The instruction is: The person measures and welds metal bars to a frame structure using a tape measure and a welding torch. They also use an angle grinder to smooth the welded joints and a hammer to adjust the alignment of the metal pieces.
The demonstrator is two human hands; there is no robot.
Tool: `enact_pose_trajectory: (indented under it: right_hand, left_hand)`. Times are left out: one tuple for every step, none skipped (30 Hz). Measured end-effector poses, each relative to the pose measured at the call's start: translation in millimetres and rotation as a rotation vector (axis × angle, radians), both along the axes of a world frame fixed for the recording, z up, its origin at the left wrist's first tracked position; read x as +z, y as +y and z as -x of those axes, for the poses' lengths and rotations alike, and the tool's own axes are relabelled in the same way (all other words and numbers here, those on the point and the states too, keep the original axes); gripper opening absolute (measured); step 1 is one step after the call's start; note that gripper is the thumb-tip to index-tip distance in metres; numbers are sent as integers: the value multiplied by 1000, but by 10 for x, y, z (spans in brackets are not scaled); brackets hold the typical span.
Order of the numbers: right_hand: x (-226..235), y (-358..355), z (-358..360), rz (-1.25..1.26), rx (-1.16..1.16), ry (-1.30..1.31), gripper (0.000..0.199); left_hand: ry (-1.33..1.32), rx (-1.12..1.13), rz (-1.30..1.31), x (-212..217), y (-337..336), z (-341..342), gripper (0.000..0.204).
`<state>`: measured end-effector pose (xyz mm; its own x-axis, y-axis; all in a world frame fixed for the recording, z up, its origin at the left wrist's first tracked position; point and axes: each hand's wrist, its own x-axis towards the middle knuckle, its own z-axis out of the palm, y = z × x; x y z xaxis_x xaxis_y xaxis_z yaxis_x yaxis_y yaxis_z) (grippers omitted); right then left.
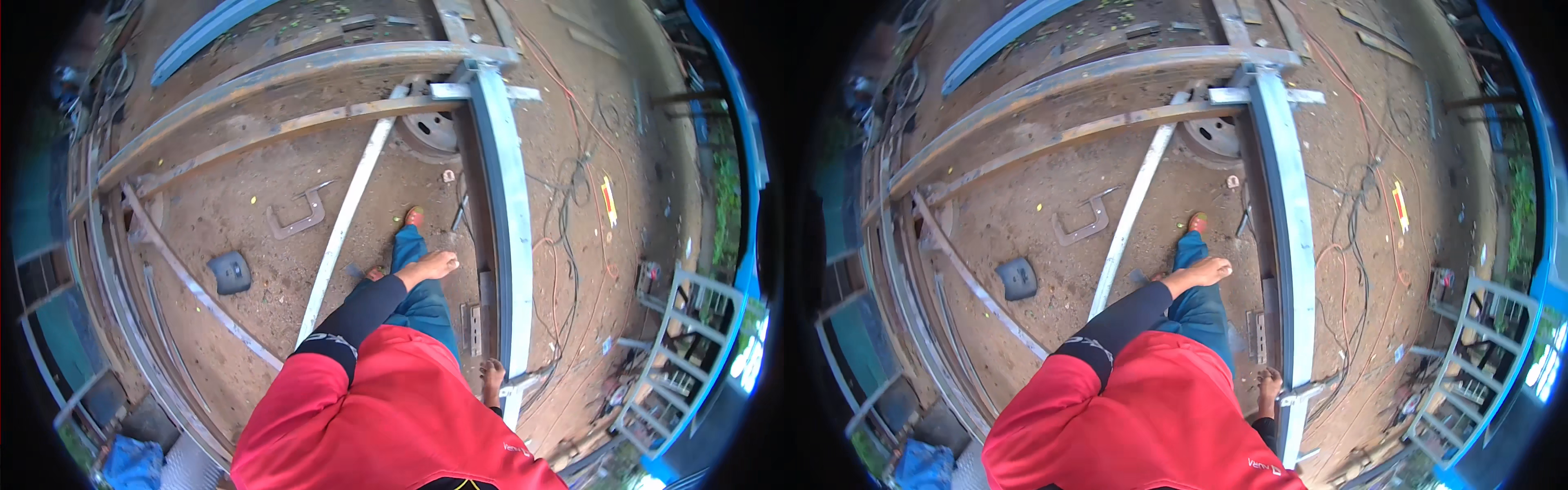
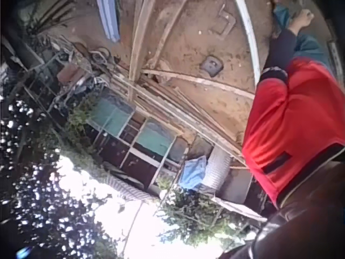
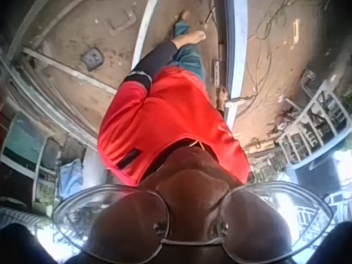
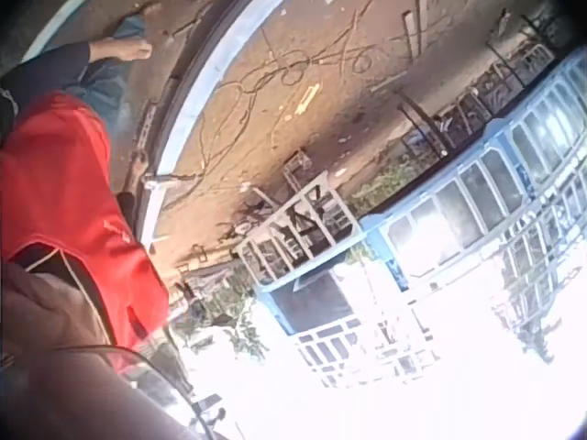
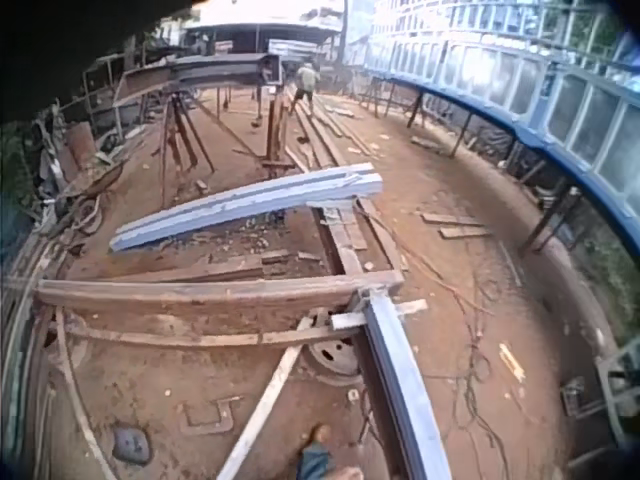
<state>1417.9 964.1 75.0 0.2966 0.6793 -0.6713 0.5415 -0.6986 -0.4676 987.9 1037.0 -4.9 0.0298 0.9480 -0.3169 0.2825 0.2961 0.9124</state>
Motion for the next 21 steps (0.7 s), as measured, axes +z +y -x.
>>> enact_pose_trajectory:
  right_hand:
    - [20, -418, -95, 134, -29, -9, 38]
    - [-40, -784, -203, 224, -12, -1, 41]
    - [-94, -1130, -352, 305, 40, -3, 44]
    - [-139, -1482, -485, 374, 105, 8, 48]
    - [-326, -2195, -676, 375, 84, 66, 52]
    - [-295, -2460, -739, 356, 142, 75, 56]
    - [-307, -2864, -856, 314, 143, 56, 61]
    - [11, -2286, -474, 386, 142, -56, 60]
    - [-189, -1934, -373, 363, 305, -166, 55]
    - [87, -2241, -497, 415, 213, -154, 52]
    - [206, -2186, -468, 411, 231, -120, 49]
    - [224, -2291, -442, 319, 177, -130, 48]
    - [206, -2648, -520, 257, 82, -145, 47]
    - [170, -2778, -575, 181, 42, -161, 47]
    - [166, -2810, -553, 126, -34, -118, 46]
    - [183, -2849, -492, 75, -111, -68, 46]
    - [225, -2839, -438, -17, -152, -9, 44]
    - [244, -2902, -406, -111, -202, 43, 43]
    - [263, -2976, -406, -210, -239, 96, 41]
    - [311, -3097, -409, -239, -315, 113, 41]
    - [363, -3129, -427, -273, -355, 136, 40]
  left_hand:
    - [6, -38, -9, -120, -110, -94, 36]
    - [15, 96, -46, -240, -384, -176, 34]
    - [-115, 211, 12, -415, -691, -254, 34]
    - [-389, 345, 266, -542, -1024, -319, 34]
    - [-471, 403, 558, -599, -1250, -519, 33]
    - [-518, 404, 584, -1315, -1857, -520, 27]
    - [-36, 80, 710, -1479, -2238, -684, 31]
    - [-197, 269, 929, -1725, -2608, -339, 28]
    - [235, -139, 698, -1966, -2833, -147, 33]
    - [614, -709, 391, -1834, -3078, -401, 40]
    - [617, -650, 343, -1715, -2951, -458, 39]
    - [650, -587, 234, -1836, -2859, -620, 32]
    - [419, -520, 441, -1764, -2700, -849, 29]
    - [200, -395, 662, -1577, -2485, -1005, 26]
    - [-11, -250, 889, -1379, -2254, -1114, 24]
    - [64, -373, 793, -1042, -2002, -1242, 19]
    - [109, -443, 655, -1042, -1769, -1318, 19]
    - [147, -522, 515, -1091, -1569, -1403, 19]
    - [204, -578, 456, -1136, -1351, -1442, 19]
    - [265, -626, 395, -1142, -1138, -1524, 19]
    - [304, -633, 376, -1003, -926, -1559, 19]
